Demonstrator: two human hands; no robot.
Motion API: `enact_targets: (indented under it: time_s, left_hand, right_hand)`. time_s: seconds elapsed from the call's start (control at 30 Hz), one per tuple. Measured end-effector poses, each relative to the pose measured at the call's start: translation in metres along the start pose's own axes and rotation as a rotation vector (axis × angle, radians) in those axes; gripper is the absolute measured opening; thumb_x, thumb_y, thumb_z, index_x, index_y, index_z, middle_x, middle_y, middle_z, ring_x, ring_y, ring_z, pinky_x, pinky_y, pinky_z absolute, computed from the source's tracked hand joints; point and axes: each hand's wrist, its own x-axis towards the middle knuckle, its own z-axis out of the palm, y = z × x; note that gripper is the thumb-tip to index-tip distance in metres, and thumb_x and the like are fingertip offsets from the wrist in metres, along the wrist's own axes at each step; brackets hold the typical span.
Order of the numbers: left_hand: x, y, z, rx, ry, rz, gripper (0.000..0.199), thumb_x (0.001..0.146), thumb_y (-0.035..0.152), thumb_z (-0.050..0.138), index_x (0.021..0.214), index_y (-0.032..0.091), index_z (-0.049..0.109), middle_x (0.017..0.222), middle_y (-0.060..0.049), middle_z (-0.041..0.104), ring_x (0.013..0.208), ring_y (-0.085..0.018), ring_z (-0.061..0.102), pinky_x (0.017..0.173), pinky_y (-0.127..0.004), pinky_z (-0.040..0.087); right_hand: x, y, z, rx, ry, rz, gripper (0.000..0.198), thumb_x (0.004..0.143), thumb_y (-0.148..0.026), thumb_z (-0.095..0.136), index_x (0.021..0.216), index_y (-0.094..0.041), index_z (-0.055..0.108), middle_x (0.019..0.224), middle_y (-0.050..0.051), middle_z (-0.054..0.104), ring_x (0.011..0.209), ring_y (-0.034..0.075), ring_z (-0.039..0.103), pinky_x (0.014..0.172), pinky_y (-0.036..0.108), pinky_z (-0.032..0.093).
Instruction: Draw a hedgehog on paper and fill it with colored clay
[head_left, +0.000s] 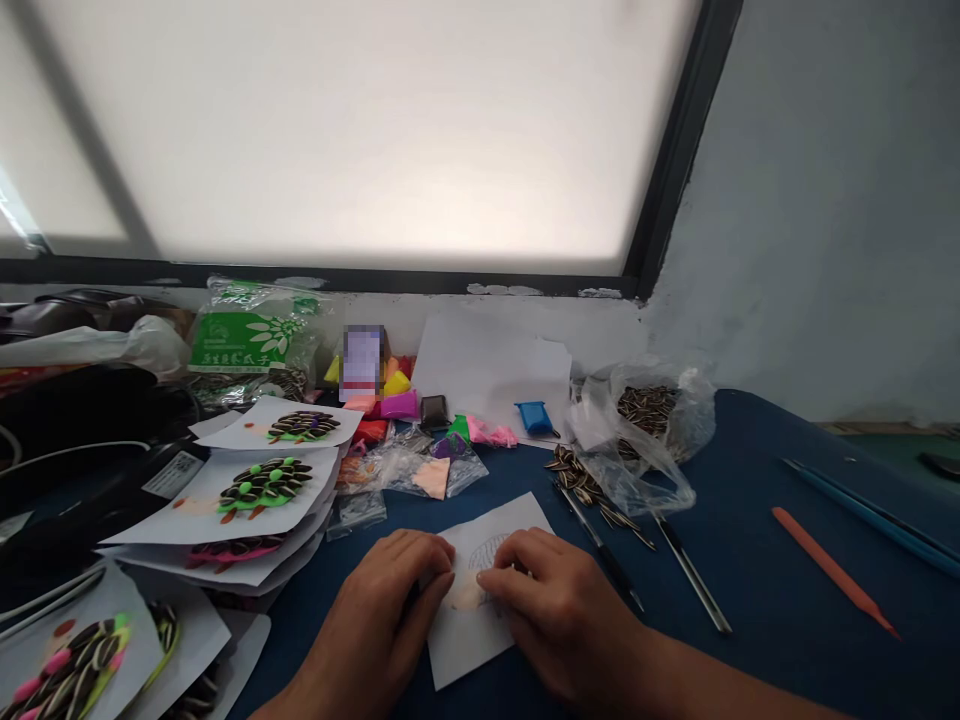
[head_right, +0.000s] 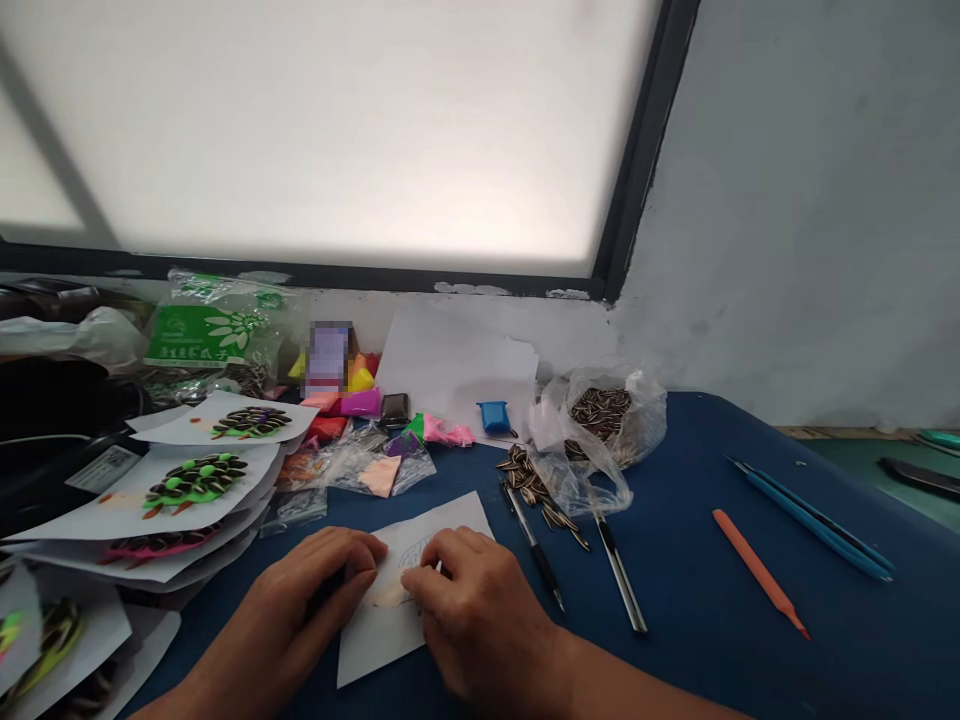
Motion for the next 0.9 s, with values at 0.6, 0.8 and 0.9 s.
enact_targets:
  time_s: [0.6,0.8,0.9]
  left_hand:
    - [-0.0038,-0.0036,0.0052,0.076,0.008,0.099,0.019,0.099,0.015,0.042,0.086,0.024,0.054,0.096,-0.002,0.070,0.090,-0.021,0.066,0.081,-0.035,0.047]
    - [-0.0034,-0.0036,0.0057,0.086,-0.005,0.125,0.019,0.099,0.014,0.042,0.088,0.024,0.054,0.097,-0.002,0.070,0.090,-0.022,0.066,0.082,-0.036,0.046]
    - [-0.0022,-0.0025,0.0054,0.095,-0.007,0.122,0.020,0.099,0.014,0.041,0.087,0.024,0.054,0.096,-0.002,0.070,0.089,-0.022,0.066,0.080,-0.037,0.047]
  right_hand:
    - [-0.0015,-0.0033,0.0051,-0.319,-0.112,-0.185,0.024,0.087,-0.012,0.053,0.106,-0.006,0.067,0.088,0.014,0.065,0.075,0.024,0.056,0.064,0.034,0.046]
    - [-0.0053,-0.0019,0.0053,-0.214,-0.009,-0.108,0.022,0.089,-0.006,0.045,0.097,-0.010,0.065,0.085,0.012,0.066,0.074,0.022,0.057,0.067,0.032,0.047]
    - [-0.0059,-0.0015,0.0060,-0.209,0.018,-0.119,0.026,0.091,-0.007,0.044,0.105,-0.010,0.065,0.085,0.012,0.066,0.074,0.022,0.057,0.067,0.032,0.047]
